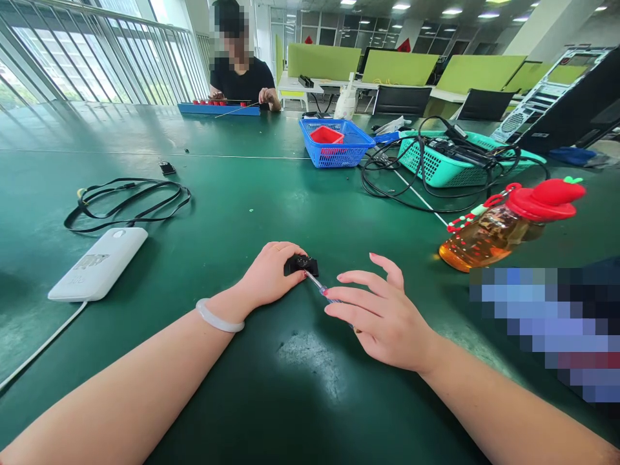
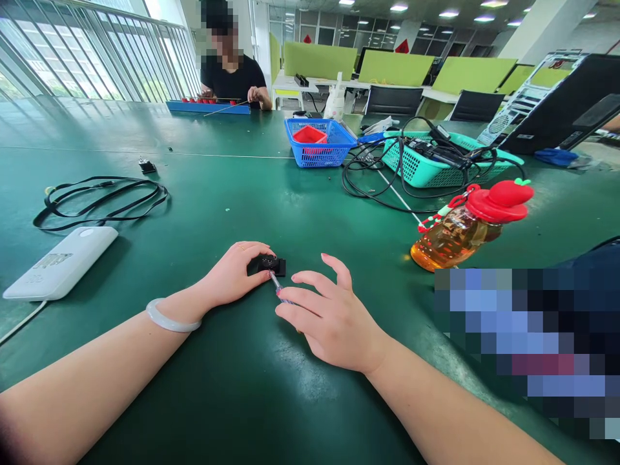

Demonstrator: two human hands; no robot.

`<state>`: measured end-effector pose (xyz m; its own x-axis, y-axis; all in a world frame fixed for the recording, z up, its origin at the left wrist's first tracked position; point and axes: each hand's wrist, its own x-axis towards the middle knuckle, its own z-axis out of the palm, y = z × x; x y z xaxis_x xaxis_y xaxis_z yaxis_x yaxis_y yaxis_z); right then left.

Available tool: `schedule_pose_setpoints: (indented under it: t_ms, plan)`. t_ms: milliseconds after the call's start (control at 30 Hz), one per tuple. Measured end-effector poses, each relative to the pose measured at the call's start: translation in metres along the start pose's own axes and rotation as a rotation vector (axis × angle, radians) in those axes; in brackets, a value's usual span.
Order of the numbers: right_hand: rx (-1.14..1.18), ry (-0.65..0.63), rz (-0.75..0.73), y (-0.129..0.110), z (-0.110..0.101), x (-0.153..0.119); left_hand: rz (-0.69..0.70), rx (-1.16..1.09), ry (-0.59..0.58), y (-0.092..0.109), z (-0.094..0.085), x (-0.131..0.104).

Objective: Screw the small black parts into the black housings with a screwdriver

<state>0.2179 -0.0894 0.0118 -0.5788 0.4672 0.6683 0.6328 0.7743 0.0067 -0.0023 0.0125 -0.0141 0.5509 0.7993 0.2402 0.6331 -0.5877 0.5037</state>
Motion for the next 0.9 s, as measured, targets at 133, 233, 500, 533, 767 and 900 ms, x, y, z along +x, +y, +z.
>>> schedule_pose_setpoints:
  t_ms: [133, 233, 500, 533, 767, 900]
  plan:
    - [0.008, 0.012, 0.002, -0.0008, 0.0002, 0.0006, -0.001, 0.000, 0.004, 0.0008, -0.0004, -0.0001]
    - [0.015, 0.025, 0.001, -0.0009, 0.0005, 0.0002, 0.005, -0.001, 0.002, 0.0013, -0.0008, -0.0001]
    - [-0.020, 0.048, 0.035, -0.0005, 0.0005, 0.0018, -0.002, 0.000, -0.004, 0.0019, -0.0014, -0.0005]
    - [-0.025, 0.053, 0.039, -0.0005, 0.0003, 0.0024, -0.003, 0.001, -0.005, 0.0019, -0.0015, -0.0005]
    - [-0.035, 0.038, 0.071, -0.0007, 0.0005, 0.0027, -0.021, -0.001, -0.016, 0.0006, -0.0014, 0.0002]
    - [-0.037, 0.031, 0.039, -0.0009, 0.0022, 0.0004, -0.023, -0.001, -0.017, -0.0006, -0.0010, 0.0001]
